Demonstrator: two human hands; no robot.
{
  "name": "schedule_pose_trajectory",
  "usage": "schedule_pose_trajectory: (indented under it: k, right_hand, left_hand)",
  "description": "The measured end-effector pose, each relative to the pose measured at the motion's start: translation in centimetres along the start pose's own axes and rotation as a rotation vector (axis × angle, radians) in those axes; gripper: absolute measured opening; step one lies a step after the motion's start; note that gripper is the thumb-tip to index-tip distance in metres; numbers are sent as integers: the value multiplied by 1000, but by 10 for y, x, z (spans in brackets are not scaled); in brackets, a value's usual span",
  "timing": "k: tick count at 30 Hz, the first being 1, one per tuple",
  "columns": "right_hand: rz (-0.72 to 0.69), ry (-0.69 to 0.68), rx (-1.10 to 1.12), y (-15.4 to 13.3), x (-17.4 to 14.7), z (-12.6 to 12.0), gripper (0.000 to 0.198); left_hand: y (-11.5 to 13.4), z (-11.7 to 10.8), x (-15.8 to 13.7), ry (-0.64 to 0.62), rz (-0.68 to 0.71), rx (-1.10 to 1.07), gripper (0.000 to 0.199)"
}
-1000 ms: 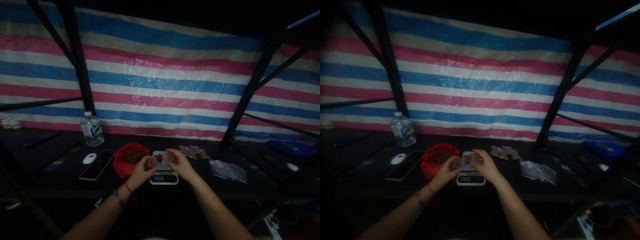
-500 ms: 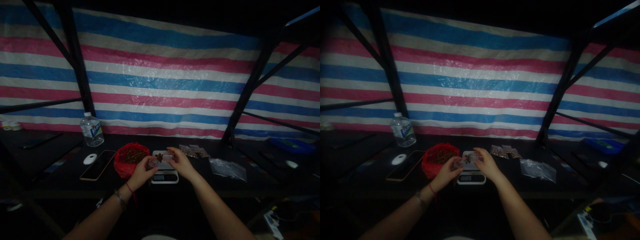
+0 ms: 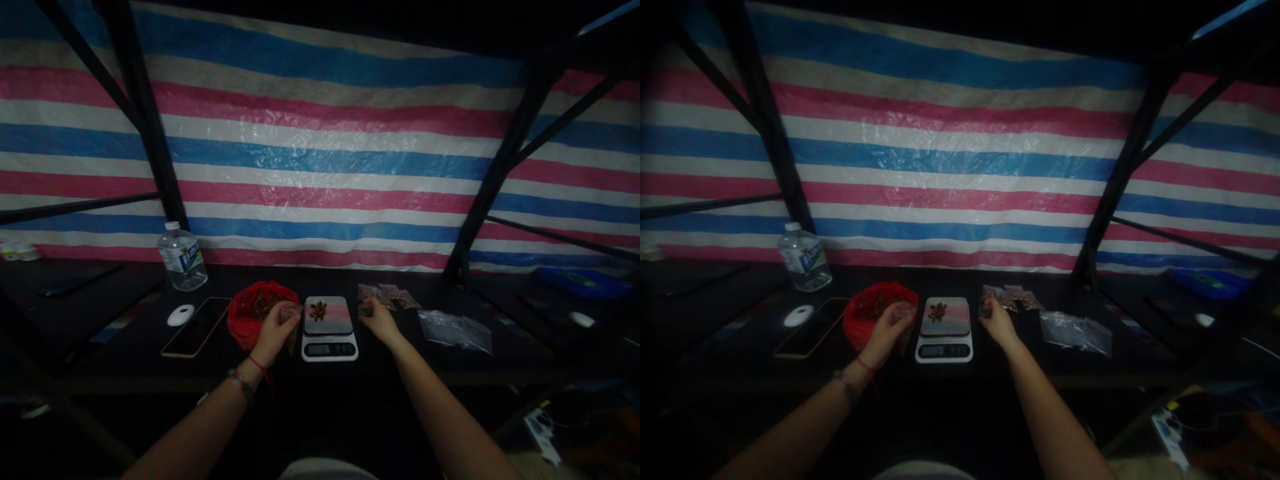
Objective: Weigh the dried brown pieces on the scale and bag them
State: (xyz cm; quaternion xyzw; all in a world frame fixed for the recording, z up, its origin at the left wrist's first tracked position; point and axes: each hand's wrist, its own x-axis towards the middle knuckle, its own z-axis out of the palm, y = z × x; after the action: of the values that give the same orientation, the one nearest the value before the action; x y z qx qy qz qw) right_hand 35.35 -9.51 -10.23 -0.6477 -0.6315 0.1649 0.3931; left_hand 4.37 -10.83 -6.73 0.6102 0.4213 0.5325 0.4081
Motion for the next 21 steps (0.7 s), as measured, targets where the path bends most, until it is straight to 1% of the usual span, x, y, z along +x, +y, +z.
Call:
schedule_pose_trajectory:
  k: [2, 4, 6, 7, 8, 10, 11, 12, 15, 16, 18, 21]
  right_hand:
    - [-43, 6, -83, -7, 0, -6, 49]
    - [-136, 54, -154, -23, 2, -13, 58]
    - [-243, 81, -168, -45, 5, -15, 57]
    - [-300, 51, -150, -58, 6, -13, 53]
    - [-358, -17, -127, -70, 8, -9, 48]
    - [-451, -190, -102, -93, 12, 6, 37]
    - [-473, -257, -107, -102, 14, 15, 34]
    - [-480, -306, -133, -109, 16, 24, 36]
    - [-457, -400, -304, -123, 20, 45, 49]
    - [-457, -419, -367, -126, 21, 49, 49]
    - [-483, -447, -462, -130, 23, 53, 41]
    - [-548, -478, -520, -136, 26, 52, 28]
  left_hand:
    - [-1, 0, 0, 0, 23, 14, 43]
    - [-1, 0, -1, -7, 42, 24, 42]
    - [-1, 2, -4, -21, 57, 38, 41]
    - [-2, 2, -5, -32, 63, 43, 40]
    - [-2, 3, -6, -44, 71, 42, 40]
    - [-3, 6, -8, -65, 88, 28, 39]
    - [-3, 6, -9, -73, 94, 22, 38]
    - [-4, 7, -9, -79, 98, 21, 38]
    - [-5, 6, -7, -67, 93, 29, 36]
    - [-6, 5, -5, -57, 85, 28, 36]
    - [-7, 2, -3, -41, 67, 17, 36]
    - [-9, -1, 1, -40, 59, -6, 37]
